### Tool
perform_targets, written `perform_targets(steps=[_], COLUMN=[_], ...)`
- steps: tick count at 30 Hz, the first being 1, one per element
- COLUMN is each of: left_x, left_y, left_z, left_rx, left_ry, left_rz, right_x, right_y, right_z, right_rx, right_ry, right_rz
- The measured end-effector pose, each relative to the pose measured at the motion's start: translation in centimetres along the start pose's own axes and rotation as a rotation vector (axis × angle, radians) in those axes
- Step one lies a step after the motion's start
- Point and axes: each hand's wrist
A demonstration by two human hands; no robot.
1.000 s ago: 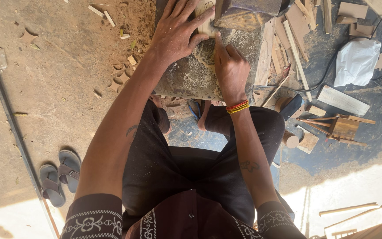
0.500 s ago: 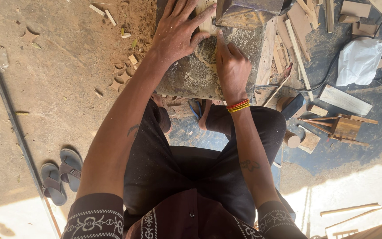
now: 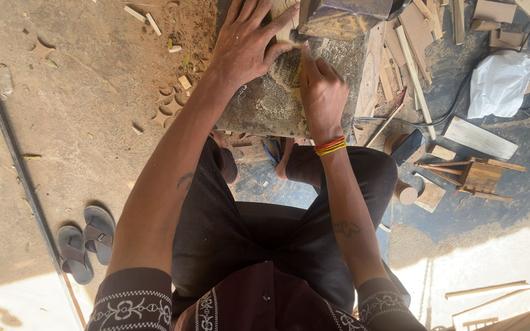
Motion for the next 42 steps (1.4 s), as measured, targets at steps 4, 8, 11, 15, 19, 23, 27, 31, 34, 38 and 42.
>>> perform_targets(steps=[4, 8, 11, 15, 19, 23, 27, 31, 34, 38, 42], left_x=[0.0, 0.0, 0.0, 0.0, -0.1, 0.0, -0.1, -0.1, -0.2, -0.1, -0.3], left_y=[0.0, -0.1, -0.1, -0.1, -0.2, -0.2, -0.1, 0.1, 0.2, 0.3, 0.5], left_z=[0.1, 0.1, 0.1, 0.1, 0.0, 0.0, -0.1, -0.1, 0.0, 0.0, -0.2], left_rx=[-0.011, 0.013, 0.011, 0.008, 0.002, -0.001, -0.024, -0.010, -0.025, -0.058, 0.019], left_ry=[-0.002, -0.010, -0.008, -0.010, 0.000, -0.024, -0.003, -0.021, -0.006, -0.027, -0.051], left_rz=[0.005, -0.018, -0.002, -0.014, -0.004, -0.040, -0.010, -0.036, -0.010, -0.022, -0.033], right_x=[0.0, 0.0, 0.0, -0.4, -0.5, -0.4, 0.0, 0.6, 1.1, 0.6, -0.2], right_y=[0.1, 0.1, -0.1, -0.2, -0.6, -0.5, 0.3, 0.6, -0.3, -2.2, -3.6], right_z=[0.1, 0.0, 0.0, -0.2, -0.5, -0.6, -0.1, 0.4, 0.0, -1.0, -1.6], right_rx=[0.011, 0.002, 0.013, 0.012, 0.016, 0.022, 0.051, -0.043, -0.071, -0.107, -0.176], right_ry=[-0.008, -0.001, -0.011, -0.009, -0.004, -0.010, -0.047, -0.014, -0.009, 0.044, 0.080], right_rz=[0.005, 0.000, 0.005, 0.010, 0.008, 0.025, 0.062, 0.085, 0.194, 0.228, 0.266])
Point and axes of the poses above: each hand's wrist, its own x-axis away from the middle knuckle, its own y-axis out of the palm, z = x × y, and after that the axes turned 11 degrees about -y, right-handed
